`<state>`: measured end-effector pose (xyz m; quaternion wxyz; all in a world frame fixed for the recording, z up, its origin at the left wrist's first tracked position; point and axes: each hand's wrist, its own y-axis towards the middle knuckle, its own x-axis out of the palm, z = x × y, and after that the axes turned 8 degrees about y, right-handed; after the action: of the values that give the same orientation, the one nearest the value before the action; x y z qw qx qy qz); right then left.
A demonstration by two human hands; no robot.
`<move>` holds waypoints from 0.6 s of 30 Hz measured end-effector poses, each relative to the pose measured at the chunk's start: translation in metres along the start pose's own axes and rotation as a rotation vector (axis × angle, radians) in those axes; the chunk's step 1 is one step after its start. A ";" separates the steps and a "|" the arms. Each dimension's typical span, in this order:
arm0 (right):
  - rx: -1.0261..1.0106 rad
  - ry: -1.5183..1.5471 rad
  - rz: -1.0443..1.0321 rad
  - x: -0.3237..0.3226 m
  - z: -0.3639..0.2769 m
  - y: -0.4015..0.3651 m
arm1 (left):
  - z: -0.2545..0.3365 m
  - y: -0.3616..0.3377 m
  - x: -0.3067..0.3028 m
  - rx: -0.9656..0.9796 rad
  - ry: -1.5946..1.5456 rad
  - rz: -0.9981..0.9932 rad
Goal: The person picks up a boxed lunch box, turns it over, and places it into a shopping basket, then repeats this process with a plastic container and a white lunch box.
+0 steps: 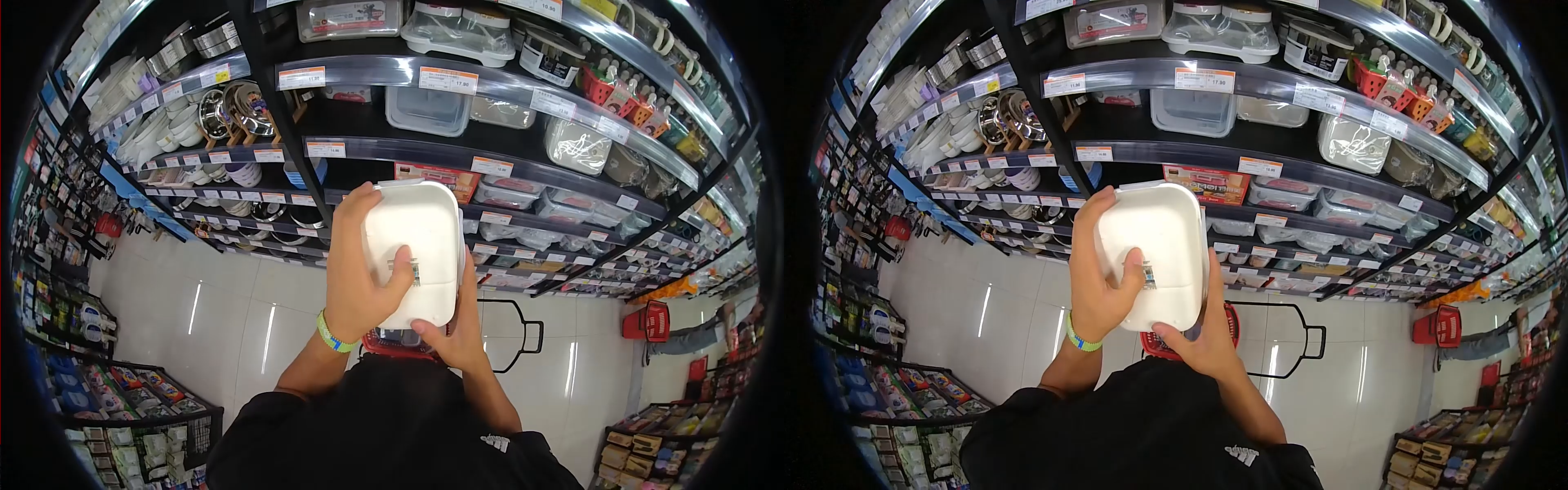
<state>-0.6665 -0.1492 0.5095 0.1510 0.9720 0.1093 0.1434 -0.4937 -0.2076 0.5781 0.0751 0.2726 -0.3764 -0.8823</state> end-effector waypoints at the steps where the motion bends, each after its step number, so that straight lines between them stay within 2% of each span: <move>1: -0.006 -0.034 -0.007 0.000 0.001 0.002 | 0.000 0.001 -0.001 0.001 0.001 0.003; 18: -0.001 -0.029 0.018 0.003 0.001 -0.001 | -0.002 -0.001 0.000 -0.005 0.001 -0.010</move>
<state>-0.6641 -0.1475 0.5089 0.1516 0.9748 0.0983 0.1307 -0.4925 -0.2086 0.5764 0.0717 0.2747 -0.3728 -0.8834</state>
